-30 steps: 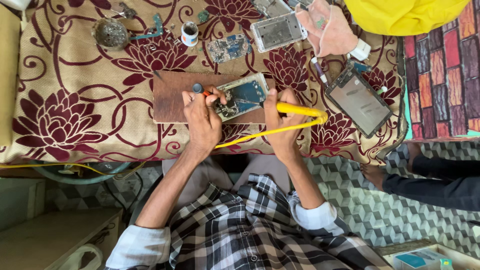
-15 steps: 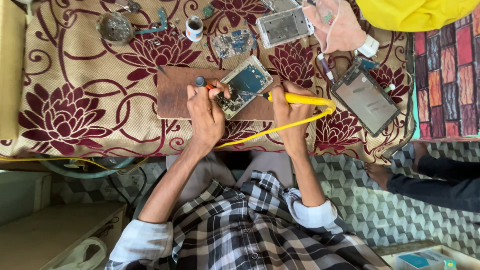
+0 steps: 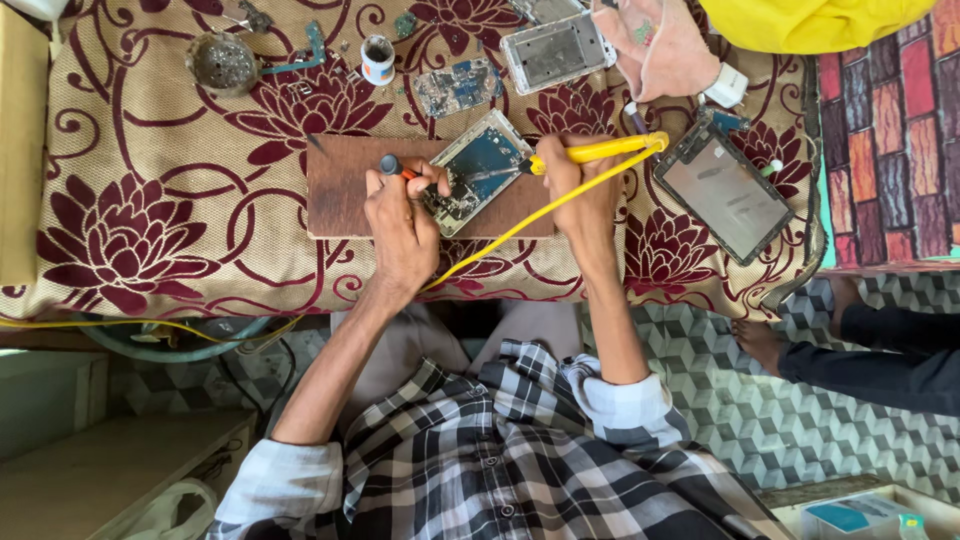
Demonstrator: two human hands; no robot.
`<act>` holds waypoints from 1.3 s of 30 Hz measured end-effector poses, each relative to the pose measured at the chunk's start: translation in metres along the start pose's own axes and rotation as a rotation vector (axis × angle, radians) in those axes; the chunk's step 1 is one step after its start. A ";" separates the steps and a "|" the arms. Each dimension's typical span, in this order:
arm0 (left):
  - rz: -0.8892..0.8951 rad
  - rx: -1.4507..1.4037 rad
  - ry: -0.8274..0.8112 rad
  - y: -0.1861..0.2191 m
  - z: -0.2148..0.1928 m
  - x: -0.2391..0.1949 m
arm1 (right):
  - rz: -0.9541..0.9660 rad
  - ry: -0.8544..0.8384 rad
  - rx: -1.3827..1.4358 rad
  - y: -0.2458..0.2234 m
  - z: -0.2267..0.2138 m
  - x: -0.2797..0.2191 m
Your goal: The person uses a soldering iron and a screwdriver to work on a small circuit board placed on a wooden block. They repeatedly apply heat to specific points on the board while manipulating components with the screwdriver.
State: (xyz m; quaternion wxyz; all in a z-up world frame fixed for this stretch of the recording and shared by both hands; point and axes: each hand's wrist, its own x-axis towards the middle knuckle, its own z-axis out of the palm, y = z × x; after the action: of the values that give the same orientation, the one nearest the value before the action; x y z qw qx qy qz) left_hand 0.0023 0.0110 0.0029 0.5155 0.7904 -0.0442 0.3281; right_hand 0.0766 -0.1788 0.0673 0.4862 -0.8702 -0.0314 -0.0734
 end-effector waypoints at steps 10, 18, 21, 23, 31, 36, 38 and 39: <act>0.038 0.058 0.010 0.002 -0.001 -0.003 | 0.015 0.081 0.234 0.035 0.007 -0.021; 0.051 0.167 -0.061 0.009 -0.024 0.010 | 0.564 0.019 0.863 0.044 -0.013 -0.025; 0.016 0.168 -0.070 0.013 -0.028 0.013 | 0.717 -0.115 1.193 0.050 -0.037 -0.021; 0.062 0.198 -0.062 0.016 -0.032 0.015 | 0.629 -0.226 1.303 0.053 -0.047 -0.021; -0.134 0.094 0.029 0.019 -0.017 0.021 | 0.415 -0.167 1.368 0.060 -0.062 -0.039; -0.022 0.070 0.037 0.027 0.010 0.022 | 0.056 -0.034 1.028 0.062 -0.061 -0.045; -0.070 0.083 0.024 0.031 0.022 0.024 | -0.060 0.014 0.884 0.063 -0.063 -0.045; -0.095 0.093 0.020 0.032 0.025 0.024 | -0.116 0.034 0.813 0.063 -0.062 -0.046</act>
State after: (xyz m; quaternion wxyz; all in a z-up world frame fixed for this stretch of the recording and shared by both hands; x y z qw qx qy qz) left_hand 0.0195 -0.0188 0.0351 0.4935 0.8115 0.0139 0.3126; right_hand 0.0336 -0.2636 0.0388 0.7860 -0.6025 -0.0990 -0.0967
